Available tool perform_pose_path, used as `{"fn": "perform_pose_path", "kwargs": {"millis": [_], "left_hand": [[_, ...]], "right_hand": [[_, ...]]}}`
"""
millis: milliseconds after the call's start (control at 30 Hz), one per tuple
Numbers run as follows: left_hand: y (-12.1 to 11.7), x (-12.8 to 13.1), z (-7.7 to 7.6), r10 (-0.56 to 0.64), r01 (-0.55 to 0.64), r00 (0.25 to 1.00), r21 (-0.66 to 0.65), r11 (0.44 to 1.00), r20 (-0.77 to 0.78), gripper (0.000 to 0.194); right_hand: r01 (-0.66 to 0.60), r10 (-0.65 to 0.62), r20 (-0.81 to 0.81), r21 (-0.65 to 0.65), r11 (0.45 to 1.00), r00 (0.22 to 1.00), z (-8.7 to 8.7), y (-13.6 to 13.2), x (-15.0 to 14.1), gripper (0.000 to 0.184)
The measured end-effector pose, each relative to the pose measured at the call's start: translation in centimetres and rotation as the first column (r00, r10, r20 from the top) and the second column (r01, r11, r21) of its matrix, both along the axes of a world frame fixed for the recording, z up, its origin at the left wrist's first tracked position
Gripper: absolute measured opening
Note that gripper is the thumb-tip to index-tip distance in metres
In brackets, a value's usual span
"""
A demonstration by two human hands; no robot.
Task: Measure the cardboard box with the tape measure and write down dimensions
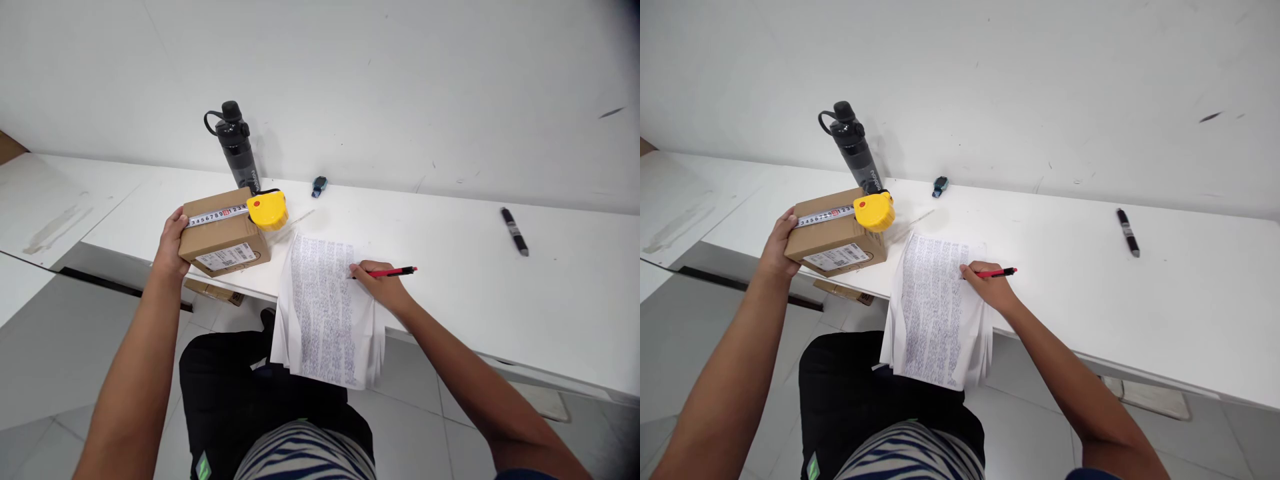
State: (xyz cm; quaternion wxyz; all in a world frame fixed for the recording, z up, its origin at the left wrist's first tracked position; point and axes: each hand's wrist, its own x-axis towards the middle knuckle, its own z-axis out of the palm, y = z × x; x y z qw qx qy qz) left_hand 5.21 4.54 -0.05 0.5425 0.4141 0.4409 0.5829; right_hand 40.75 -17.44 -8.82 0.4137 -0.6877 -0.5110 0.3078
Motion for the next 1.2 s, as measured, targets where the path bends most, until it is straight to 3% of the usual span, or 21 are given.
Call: {"fn": "perform_pose_path", "kwargs": {"millis": [333,633,1067,1200], "left_hand": [[0.03,-0.77,0.12,-0.018,0.018,0.996,0.000,1.000,-0.083,0.044],[0.31,-0.74,0.07,-0.008,0.006,0.996,-0.022,1.000,-0.087,0.043],[-0.03,-0.53,0.33,0.010,-0.012,0.997,-0.036,0.999,-0.074,0.045],[-0.09,-0.52,0.30,0.004,-0.005,0.998,-0.013,1.000,-0.070,0.043]], "right_hand": [[0.049,-0.047,-0.064,0.026,0.998,0.997,0.69,-0.02,-0.60,0.044],[0.061,-0.062,0.014,0.066,0.996,0.998,0.37,-0.08,-0.91,0.048],[0.038,-0.038,-0.006,0.052,0.998,0.999,0.20,-0.14,-0.75,0.045],[0.101,-0.102,0.008,0.086,0.991,0.995,-0.22,-0.21,-0.69,0.045]]}}
